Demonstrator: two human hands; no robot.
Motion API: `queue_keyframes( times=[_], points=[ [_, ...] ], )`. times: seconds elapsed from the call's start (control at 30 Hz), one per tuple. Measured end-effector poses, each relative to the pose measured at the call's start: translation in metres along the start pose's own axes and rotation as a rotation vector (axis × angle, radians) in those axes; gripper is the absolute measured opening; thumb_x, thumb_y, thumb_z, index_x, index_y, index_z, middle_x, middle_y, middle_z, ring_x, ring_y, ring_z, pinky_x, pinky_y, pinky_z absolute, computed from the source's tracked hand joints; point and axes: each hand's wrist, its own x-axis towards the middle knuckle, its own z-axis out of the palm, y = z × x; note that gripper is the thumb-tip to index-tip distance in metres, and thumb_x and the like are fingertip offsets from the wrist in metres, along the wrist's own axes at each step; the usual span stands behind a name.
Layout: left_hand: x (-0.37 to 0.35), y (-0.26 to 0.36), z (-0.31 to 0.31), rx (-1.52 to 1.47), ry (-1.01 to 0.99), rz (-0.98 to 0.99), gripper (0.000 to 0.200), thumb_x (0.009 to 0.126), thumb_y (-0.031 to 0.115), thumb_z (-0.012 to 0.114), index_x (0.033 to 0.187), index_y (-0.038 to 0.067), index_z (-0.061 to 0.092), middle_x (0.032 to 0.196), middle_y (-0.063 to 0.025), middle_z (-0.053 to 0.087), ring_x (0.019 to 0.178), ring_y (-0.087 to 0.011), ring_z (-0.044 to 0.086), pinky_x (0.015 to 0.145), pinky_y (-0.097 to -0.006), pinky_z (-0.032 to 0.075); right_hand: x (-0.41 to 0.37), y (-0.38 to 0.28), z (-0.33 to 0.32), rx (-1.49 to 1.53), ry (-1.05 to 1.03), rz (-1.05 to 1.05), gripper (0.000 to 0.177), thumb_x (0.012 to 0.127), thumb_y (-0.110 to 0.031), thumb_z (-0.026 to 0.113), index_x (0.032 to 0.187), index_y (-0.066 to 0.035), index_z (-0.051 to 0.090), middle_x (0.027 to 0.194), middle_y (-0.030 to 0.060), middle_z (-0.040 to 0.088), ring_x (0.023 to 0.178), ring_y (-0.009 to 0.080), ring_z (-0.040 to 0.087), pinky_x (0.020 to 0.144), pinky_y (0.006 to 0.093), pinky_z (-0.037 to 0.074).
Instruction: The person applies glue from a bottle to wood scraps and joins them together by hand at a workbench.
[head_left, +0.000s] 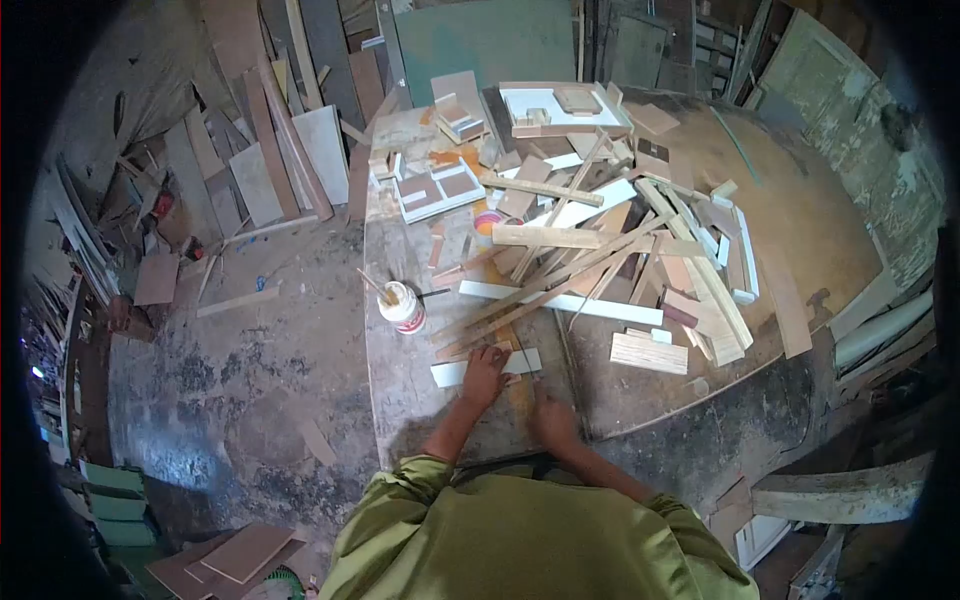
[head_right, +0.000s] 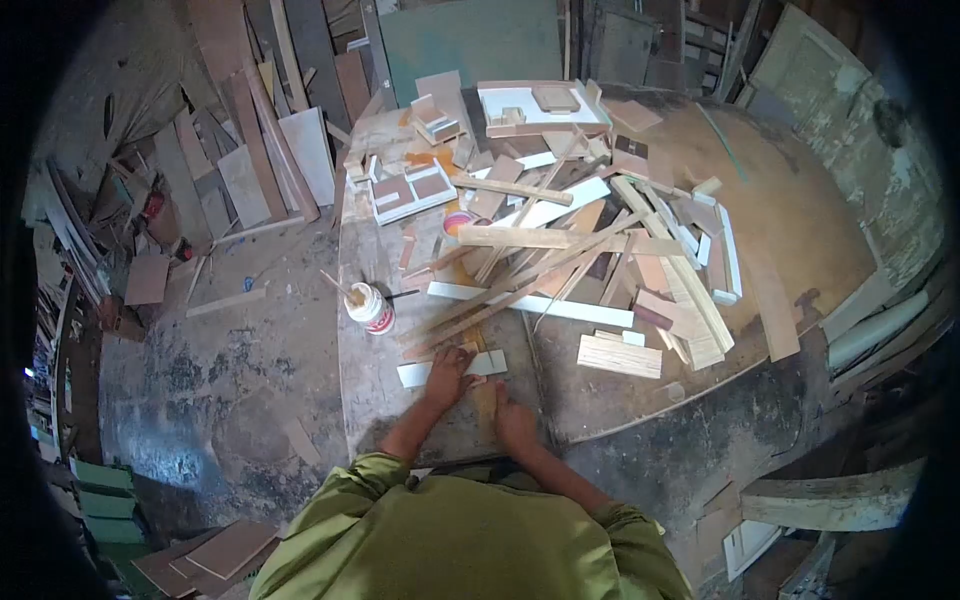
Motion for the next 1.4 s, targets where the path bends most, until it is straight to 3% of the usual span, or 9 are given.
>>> queue_keyframes(
  times=[0.27,0.37,0.47,0.67,0.77,0.97,1.07,1.17,1.4],
  points=[
    [0.006,0.002,-0.01,0.024,-0.023,0.005,0.052,0.072,0.028,0.067,0.119,0.009,0.055,0.109,-0.0101,0.052,0.106,-0.03,0.044,0.098,-0.0443,0.031,0.014,0.004,0.006,0.022,-0.007,0.0,0.06,0.077,-0.011,0.053,0.132,0.001,0.033,0.081,0.0233,0.061,0.067,0.0377,0.062,0.059,0.0457,0.05],
    [0.006,0.002,-0.006,0.055,-0.019,-0.042,0.053,0.073,0.027,0.067,0.121,0.009,0.053,0.109,-0.0108,0.052,0.106,-0.0309,0.045,0.097,-0.0438,0.032,0.02,-0.006,0.0,-0.001,-0.089,0.013,0.054,0.082,-0.007,0.044,0.133,0.002,0.028,0.083,0.0235,0.061,0.069,0.0356,0.063,0.06,0.0455,0.05],
    [0.008,0.005,-0.01,0.085,-0.05,-0.058,0.054,0.072,0.027,0.067,0.122,0.009,0.053,0.11,-0.0119,0.052,0.105,-0.0313,0.045,0.095,-0.0419,0.034,-0.009,-0.001,0.01,0.053,0.042,-0.038,0.062,0.077,-0.012,0.055,0.132,0.002,0.032,0.081,0.0232,0.061,0.066,0.0369,0.062,0.058,0.0444,0.05],
    [0.01,-0.003,-0.008,0.036,-0.048,-0.011,0.054,0.073,0.029,0.067,0.122,0.009,0.053,0.112,-0.0121,0.052,0.104,-0.0317,0.046,0.095,-0.0423,0.033,0.003,-0.001,-0.004,0.001,-0.05,0.05,0.059,0.079,-0.012,0.053,0.132,0.0,0.032,0.082,0.0234,0.061,0.065,0.0366,0.061,0.057,0.0459,0.049],
    [0.01,-0.001,-0.008,0.061,-0.05,-0.016,0.054,0.073,0.029,0.067,0.121,0.009,0.053,0.113,-0.0121,0.052,0.105,-0.0319,0.046,0.095,-0.0425,0.033,0.031,0.003,0.018,0.03,0.077,-0.023,0.058,0.079,-0.012,0.053,0.132,-0.001,0.032,0.076,0.0228,0.061,0.062,0.0374,0.061,0.055,0.0467,0.049],
    [0.011,0.002,-0.01,0.128,-0.054,-0.036,0.055,0.073,0.031,0.066,0.122,0.01,0.052,0.111,-0.0115,0.052,0.106,-0.0313,0.046,0.096,-0.0459,0.032,-0.015,0.002,0.017,0.016,0.066,-0.021,0.055,0.078,-0.008,0.05,0.13,-0.002,0.034,0.073,0.0229,0.061,0.061,0.0392,0.06,0.055,0.0487,0.048],
    [0.008,0.0,-0.006,0.086,-0.078,-0.044,0.055,0.073,0.032,0.066,0.122,0.01,0.051,0.11,-0.0108,0.051,0.107,-0.0303,0.046,0.096,-0.047,0.032,-0.016,-0.009,-0.002,0.043,-0.056,0.046,0.054,0.079,-0.008,0.05,0.13,-0.001,0.034,0.074,0.0245,0.06,0.061,0.0391,0.06,0.056,0.0486,0.048],
    [0.008,-0.005,-0.003,0.074,-0.038,-0.02,0.055,0.073,0.032,0.066,0.122,0.01,0.052,0.11,-0.0102,0.051,0.107,-0.0294,0.046,0.096,-0.0468,0.031,0.019,-0.004,0.015,0.081,0.165,-0.058,0.056,0.078,-0.009,0.05,0.131,-0.001,0.032,0.075,0.024,0.06,0.061,0.0388,0.06,0.055,0.0482,0.047],
    [0.009,-0.002,-0.004,0.101,-0.034,-0.022,0.054,0.073,0.031,0.066,0.121,0.01,0.052,0.109,-0.0095,0.051,0.106,-0.0291,0.046,0.095,-0.0462,0.032,-0.01,-0.004,0.007,0.047,-0.046,0.026,0.059,0.078,-0.009,0.051,0.133,0.0,0.029,0.08,0.0233,0.061,0.067,0.0388,0.061,0.059,0.0477,0.048]
  ],
)
